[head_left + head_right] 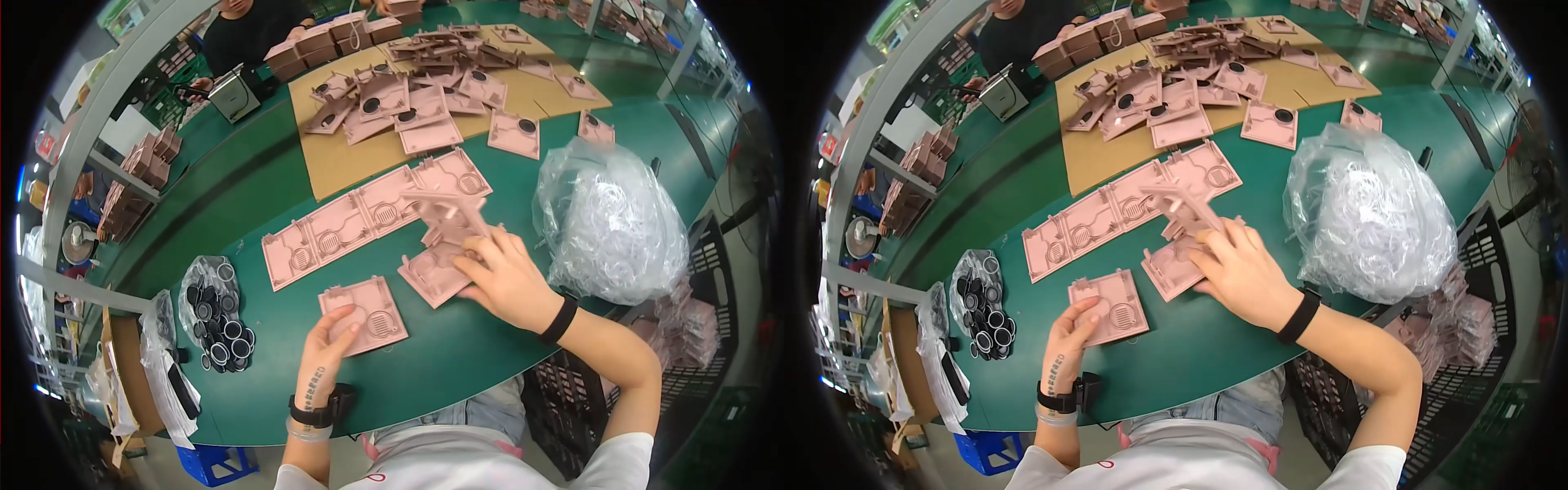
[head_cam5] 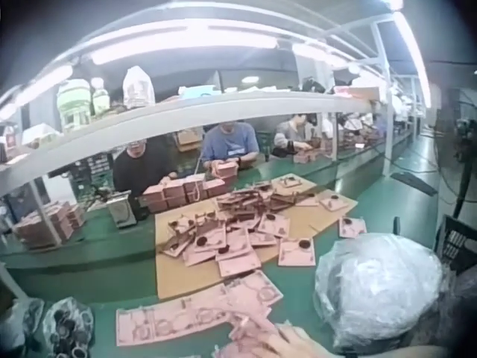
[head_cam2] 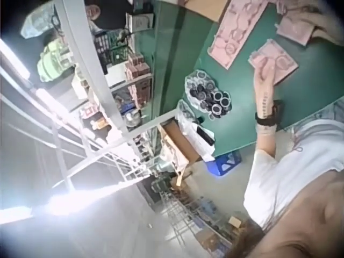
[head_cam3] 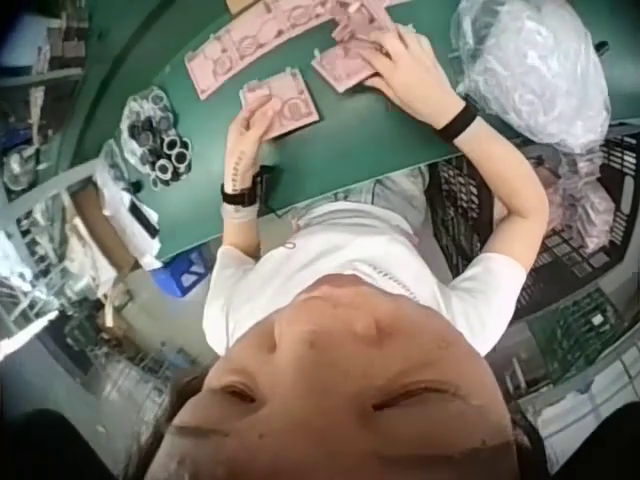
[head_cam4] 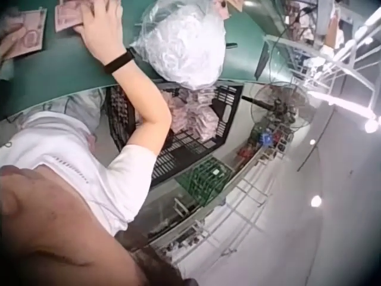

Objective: The person arranges pink plastic panels on the table, peels the adhesive backing from small black speakers, and presses them into circular recesses on the panels.

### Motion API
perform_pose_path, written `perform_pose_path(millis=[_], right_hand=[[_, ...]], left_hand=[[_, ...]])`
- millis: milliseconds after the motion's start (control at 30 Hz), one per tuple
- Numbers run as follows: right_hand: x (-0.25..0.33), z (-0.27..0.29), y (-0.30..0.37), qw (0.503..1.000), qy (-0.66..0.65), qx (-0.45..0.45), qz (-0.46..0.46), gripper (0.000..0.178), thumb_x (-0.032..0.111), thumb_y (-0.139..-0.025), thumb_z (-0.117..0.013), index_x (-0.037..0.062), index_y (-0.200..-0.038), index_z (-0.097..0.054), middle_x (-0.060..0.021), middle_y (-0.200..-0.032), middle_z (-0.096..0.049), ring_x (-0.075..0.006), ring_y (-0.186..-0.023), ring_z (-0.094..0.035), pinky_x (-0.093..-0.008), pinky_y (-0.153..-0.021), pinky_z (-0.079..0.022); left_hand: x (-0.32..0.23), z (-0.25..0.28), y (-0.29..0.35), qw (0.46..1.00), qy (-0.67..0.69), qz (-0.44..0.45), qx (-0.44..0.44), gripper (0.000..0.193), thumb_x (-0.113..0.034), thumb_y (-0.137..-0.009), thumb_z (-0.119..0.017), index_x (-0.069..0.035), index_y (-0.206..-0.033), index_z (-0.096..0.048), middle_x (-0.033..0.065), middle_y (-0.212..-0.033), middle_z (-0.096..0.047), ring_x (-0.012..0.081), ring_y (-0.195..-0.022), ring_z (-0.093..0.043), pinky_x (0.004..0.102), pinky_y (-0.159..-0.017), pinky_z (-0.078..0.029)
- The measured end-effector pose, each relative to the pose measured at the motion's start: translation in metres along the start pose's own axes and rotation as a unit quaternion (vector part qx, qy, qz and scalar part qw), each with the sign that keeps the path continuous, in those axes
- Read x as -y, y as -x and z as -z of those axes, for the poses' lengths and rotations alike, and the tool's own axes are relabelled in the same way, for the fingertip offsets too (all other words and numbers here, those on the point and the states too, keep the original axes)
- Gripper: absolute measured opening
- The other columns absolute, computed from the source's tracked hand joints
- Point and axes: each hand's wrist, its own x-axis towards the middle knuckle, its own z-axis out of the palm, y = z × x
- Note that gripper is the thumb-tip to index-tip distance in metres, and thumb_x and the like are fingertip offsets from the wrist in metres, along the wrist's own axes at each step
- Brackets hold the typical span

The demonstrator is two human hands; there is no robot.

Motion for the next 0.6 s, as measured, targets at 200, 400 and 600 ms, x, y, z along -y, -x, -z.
perform_pose_path(millis=[200, 400, 600], right_hand=[[-0.001, -0.004, 0.001, 0.996, -0.063, -0.032, -0.048, 0.037, 0.008, -0.078, -0.065, 0.0031, -0.113, -0.056, -0.0119, -0.114, -0.050, -0.0327, -0.109, -0.047, -0.0414, -0.094, -0.037], [-0.038, 0.009, 0.001, 0.946, -0.170, -0.123, -0.246, 0.028, 0.002, -0.081, -0.057, -0.0002, -0.109, -0.060, -0.0142, -0.104, -0.056, -0.0303, -0.099, -0.055, -0.0325, -0.089, -0.042], [-0.051, 0.013, 0.012, 0.915, -0.213, -0.149, -0.308, 0.028, -0.005, -0.079, -0.051, 0.0001, -0.105, -0.061, -0.0109, -0.098, -0.060, -0.0217, -0.092, -0.057, -0.0298, -0.082, -0.044]], left_hand=[[0.007, -0.004, 0.007, 1.000, -0.026, 0.009, -0.014, 0.037, -0.009, -0.087, -0.064, 0.001, -0.122, -0.053, 0.0073, -0.116, -0.056, 0.0114, -0.104, -0.052, 0.0234, -0.088, -0.044], [0.010, -0.008, 0.016, 0.972, -0.220, -0.078, -0.037, 0.050, -0.010, -0.085, -0.066, -0.001, -0.130, -0.047, 0.0155, -0.134, -0.039, 0.0221, -0.114, -0.048, 0.0296, -0.094, -0.041], [0.005, -0.039, 0.029, 0.821, -0.508, -0.215, -0.145, 0.061, -0.018, -0.077, -0.073, -0.005, -0.131, -0.047, 0.0288, -0.142, -0.024, 0.0442, -0.122, -0.035, 0.0459, -0.103, -0.030]])
